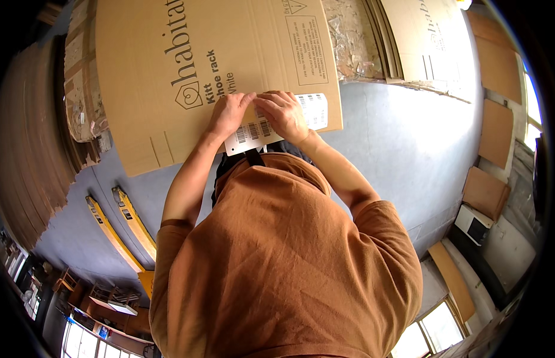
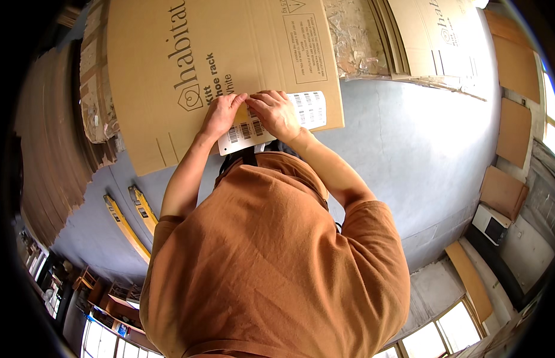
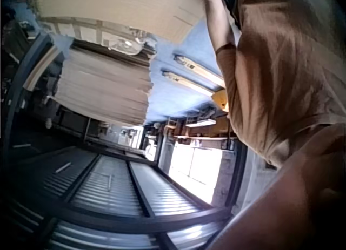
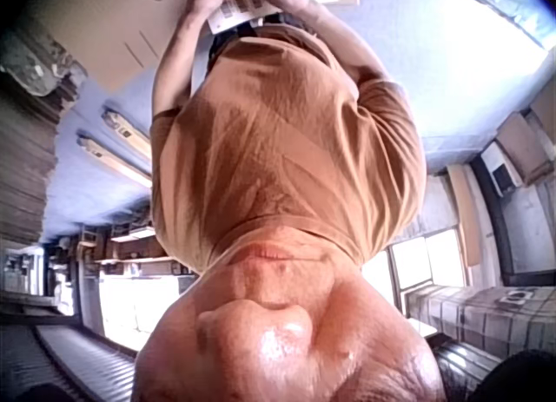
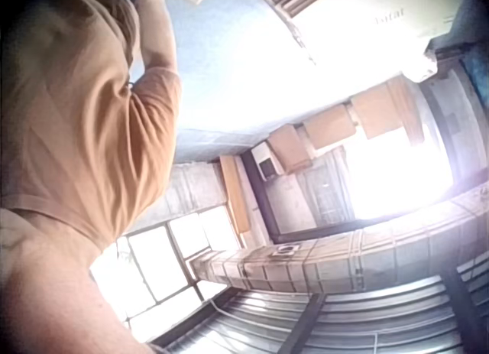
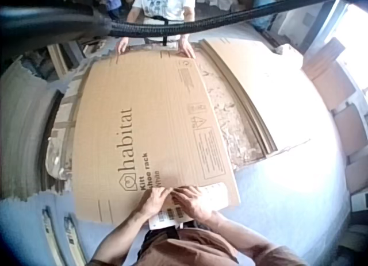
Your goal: The person applies barcode stickers to a stack of cardboard boxes labeled 'habitat'. They peel individual stickers from a sheet and press them onto the top surface of the boxes. The person occasionally moves the boxes to access new surfaces or stacks them.
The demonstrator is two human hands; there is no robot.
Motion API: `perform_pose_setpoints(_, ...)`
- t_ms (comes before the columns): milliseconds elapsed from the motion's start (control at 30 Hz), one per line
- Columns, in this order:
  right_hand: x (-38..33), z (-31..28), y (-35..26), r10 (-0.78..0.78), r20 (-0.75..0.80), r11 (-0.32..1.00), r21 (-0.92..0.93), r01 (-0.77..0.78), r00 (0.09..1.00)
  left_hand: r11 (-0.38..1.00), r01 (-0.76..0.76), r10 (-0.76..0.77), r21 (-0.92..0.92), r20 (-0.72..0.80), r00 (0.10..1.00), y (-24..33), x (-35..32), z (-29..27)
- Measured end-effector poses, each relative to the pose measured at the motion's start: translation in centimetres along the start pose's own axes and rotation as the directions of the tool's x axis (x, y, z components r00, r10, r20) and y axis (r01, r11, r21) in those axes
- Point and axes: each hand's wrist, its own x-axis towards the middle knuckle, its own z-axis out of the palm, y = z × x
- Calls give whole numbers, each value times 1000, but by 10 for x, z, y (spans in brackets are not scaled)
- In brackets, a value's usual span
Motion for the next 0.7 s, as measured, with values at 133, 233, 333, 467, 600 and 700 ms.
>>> perform_pose_setpoints(133, -2, -1, -1, 17, -39, 1000, 24, -16, 999, 997, 70, -69, -13, 21, 997, 0, 2, 0)
perform_pose_setpoints(233, 0, -4, -2, 59, -41, 994, 99, -54, 997, 999, -10, 9, -35, -31, 999, -16, 3, 8)
perform_pose_setpoints(333, 14, -15, 10, 69, 13, 977, 203, -70, 998, 991, -83, 87, 107, -37, 996, -26, 5, 11)
perform_pose_setpoints(467, 55, -37, 66, 69, 43, 945, 317, -79, 997, 895, -173, 157, 411, 72, 985, -43, 14, 21)
perform_pose_setpoints(600, 89, -15, 131, 157, 463, 987, -35, -159, 872, 831, -377, 370, 409, 100, 924, -51, 36, 41)
perform_pose_setpoints(700, 110, 8, 144, 179, 594, 983, -83, -162, 785, 787, -492, 523, 373, 19, 852, -49, 55, 56)
